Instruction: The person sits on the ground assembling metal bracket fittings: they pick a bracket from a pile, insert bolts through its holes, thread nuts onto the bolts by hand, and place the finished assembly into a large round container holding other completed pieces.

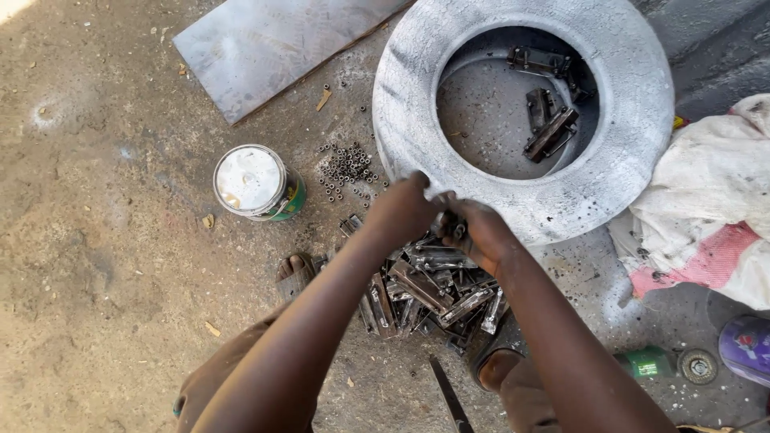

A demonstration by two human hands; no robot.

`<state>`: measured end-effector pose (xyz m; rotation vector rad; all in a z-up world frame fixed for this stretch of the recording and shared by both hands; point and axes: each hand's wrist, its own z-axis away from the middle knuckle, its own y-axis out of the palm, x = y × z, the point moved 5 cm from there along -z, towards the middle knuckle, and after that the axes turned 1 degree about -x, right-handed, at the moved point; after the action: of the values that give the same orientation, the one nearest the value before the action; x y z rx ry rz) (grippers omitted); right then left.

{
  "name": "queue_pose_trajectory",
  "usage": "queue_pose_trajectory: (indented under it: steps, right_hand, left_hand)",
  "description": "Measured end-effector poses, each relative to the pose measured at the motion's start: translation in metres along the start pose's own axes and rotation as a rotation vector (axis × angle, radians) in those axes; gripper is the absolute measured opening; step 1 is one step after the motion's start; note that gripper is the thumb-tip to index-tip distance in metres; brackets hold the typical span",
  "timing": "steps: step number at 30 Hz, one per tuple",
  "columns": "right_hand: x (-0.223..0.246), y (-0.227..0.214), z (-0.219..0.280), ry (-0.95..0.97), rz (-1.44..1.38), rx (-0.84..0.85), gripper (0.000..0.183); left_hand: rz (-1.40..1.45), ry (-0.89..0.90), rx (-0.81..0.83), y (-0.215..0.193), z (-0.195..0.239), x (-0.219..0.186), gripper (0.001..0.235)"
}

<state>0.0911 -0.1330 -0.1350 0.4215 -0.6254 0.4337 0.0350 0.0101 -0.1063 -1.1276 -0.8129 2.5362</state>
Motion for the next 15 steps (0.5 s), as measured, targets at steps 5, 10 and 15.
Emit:
queue_pose_trajectory:
  steps: [5,10,15]
  right_hand:
    - [-0.031,0.015,-0.042,0.069,-0.08,-0.045,0.032]
    - [-0.07,0.061,-0.104,0.165,-0.169,-0.057,0.038]
    - [-0.097,0.095,-0.152,0.257,-0.239,-0.091,0.048]
  left_hand:
    - [-0.115,0.051,0.079,0.018,0.035,-0.011,0.048]
    - [-0.141,0.023,0.09,0.005,0.046,-0.018,0.049]
    - [-0.106,0.12,-0.003,-0.018,0.042,-0.046,0.044]
